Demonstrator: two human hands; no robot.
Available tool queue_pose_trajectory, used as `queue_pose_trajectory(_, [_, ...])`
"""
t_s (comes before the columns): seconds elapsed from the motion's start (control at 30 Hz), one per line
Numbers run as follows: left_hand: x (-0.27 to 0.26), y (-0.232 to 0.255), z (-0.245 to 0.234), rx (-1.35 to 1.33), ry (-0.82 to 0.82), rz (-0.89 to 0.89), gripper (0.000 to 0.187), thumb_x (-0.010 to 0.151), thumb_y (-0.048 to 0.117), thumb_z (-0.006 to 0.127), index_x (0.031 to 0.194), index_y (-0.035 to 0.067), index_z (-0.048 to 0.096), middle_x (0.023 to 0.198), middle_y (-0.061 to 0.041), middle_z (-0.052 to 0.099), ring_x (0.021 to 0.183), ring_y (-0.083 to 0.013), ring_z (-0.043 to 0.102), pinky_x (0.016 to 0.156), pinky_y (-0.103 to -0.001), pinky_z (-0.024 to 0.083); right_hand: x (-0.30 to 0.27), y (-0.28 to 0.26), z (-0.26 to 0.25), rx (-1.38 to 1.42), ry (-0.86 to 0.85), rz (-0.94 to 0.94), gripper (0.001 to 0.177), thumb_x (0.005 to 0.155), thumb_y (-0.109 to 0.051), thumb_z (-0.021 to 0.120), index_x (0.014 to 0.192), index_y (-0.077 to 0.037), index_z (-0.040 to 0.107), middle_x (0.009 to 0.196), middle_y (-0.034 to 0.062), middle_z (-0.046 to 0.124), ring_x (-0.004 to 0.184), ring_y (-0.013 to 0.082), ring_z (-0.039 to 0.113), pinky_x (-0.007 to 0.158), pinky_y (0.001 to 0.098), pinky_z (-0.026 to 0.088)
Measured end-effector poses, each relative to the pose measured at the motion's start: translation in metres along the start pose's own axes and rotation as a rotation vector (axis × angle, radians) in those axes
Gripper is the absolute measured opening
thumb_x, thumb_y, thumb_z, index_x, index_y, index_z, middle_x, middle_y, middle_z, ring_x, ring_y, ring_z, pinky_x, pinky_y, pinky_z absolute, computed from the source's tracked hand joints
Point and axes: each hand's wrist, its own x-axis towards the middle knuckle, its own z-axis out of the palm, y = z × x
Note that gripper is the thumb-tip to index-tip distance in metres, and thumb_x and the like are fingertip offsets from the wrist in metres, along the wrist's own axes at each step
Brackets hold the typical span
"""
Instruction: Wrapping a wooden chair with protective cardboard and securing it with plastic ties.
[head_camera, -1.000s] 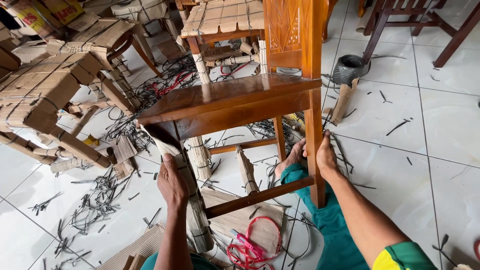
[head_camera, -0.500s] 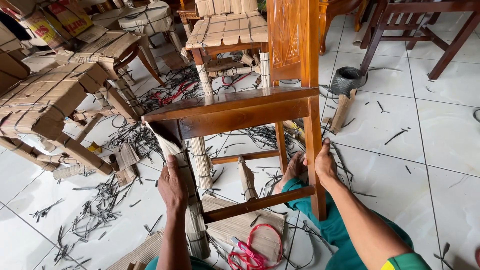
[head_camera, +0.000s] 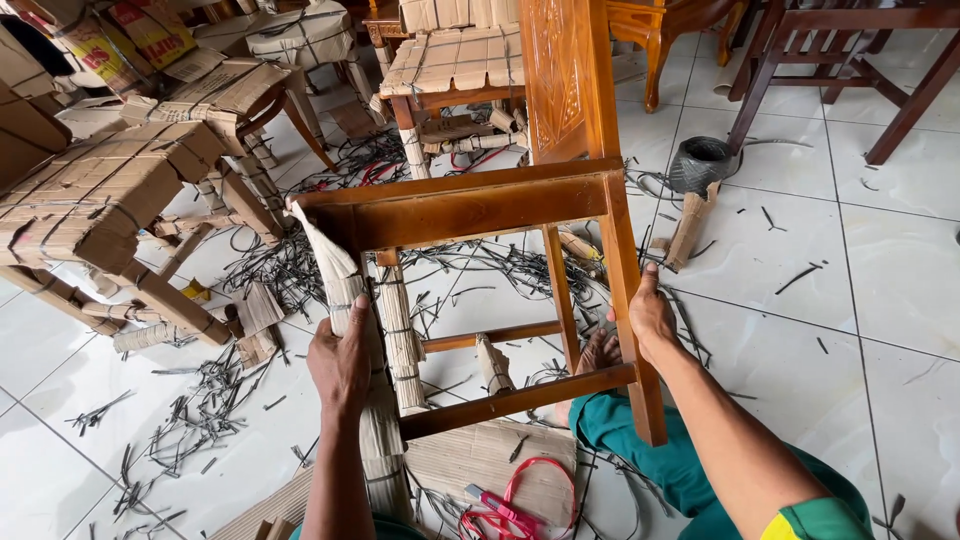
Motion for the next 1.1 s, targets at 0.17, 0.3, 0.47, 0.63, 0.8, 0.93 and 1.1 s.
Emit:
queue_pose_trajectory(0.17, [0.004,0.015,0.001,0.022,0.005,0.001,0.079,0.087,0.077,0.067,0.098,-0.002,0.066,0.089,-0.032,0.066,0.098,-0.0458,0.066,0.087,-0.052,0.047,-0.055,-0.05,-0.004,-0.06,0.047,0.079,0.102,0.1,-0.077,0.008,0.136,0.005,0.058,0.141,0.0273,0.059,0.138,0.0422,0.049,0.114,0.0542,0.037])
queue_pose_trajectory(0.3, [0.01,0.02,0.002,0.018,-0.003,-0.008,0.08,0.087,0.08,0.066,0.099,0.0,0.067,0.088,-0.029,0.067,0.097,-0.0418,0.066,0.088,-0.05,0.049,-0.049,-0.053,0.002,-0.06,0.04,0.083,0.102,0.1,-0.077,0.008,0.137,0.003,0.059,0.14,0.0257,0.06,0.138,0.0411,0.05,0.115,0.0532,0.037])
queue_pose_trajectory(0.47, [0.027,0.024,0.008,0.023,-0.006,0.011,0.08,0.088,0.081,0.067,0.101,0.002,0.07,0.09,-0.027,0.069,0.1,-0.0399,0.068,0.09,-0.049,0.049,0.025,-0.008,0.008,-0.058,0.045,0.06,0.102,0.101,-0.077,0.009,0.136,0.004,0.06,0.139,0.026,0.061,0.135,0.0417,0.053,0.112,0.0509,0.04])
queue_pose_trajectory(0.63, [0.047,0.013,0.016,0.027,-0.011,0.022,0.08,0.088,0.08,0.068,0.101,0.001,0.07,0.09,-0.027,0.069,0.101,-0.0408,0.068,0.09,-0.049,0.049,0.012,-0.03,0.011,-0.05,0.064,0.049,0.1,0.101,-0.077,0.012,0.133,0.003,0.063,0.134,0.0263,0.064,0.131,0.0425,0.056,0.107,0.0516,0.043])
queue_pose_trajectory(0.8, [0.042,0.025,0.014,0.032,-0.015,0.027,0.077,0.088,0.078,0.069,0.098,0.001,0.071,0.089,-0.027,0.069,0.1,-0.0418,0.068,0.09,-0.049,0.049,-0.001,-0.048,0.011,-0.021,0.074,0.044,0.1,0.1,-0.078,0.015,0.133,0.004,0.062,0.135,0.0266,0.063,0.132,0.042,0.055,0.108,0.051,0.042])
queue_pose_trajectory(0.93, [0.052,0.019,0.018,0.023,-0.006,0.047,0.077,0.089,0.078,0.069,0.096,0.001,0.07,0.086,-0.026,0.068,0.096,-0.04,0.068,0.088,-0.049,0.049,0.001,-0.051,0.012,-0.019,0.08,0.042,0.1,0.099,-0.079,0.015,0.133,0.003,0.062,0.134,0.0263,0.063,0.132,0.042,0.055,0.109,0.0511,0.041])
queue_pose_trajectory(1.1, [0.056,0.018,0.021,0.016,0.011,0.057,0.076,0.088,0.079,0.07,0.094,0.003,0.07,0.083,-0.024,0.067,0.093,-0.0372,0.068,0.086,-0.047,0.05,0.005,-0.049,0.012,-0.026,0.095,0.034,0.098,0.1,-0.078,0.017,0.133,0.004,0.062,0.135,0.0283,0.062,0.133,0.0433,0.054,0.109,0.0523,0.041])
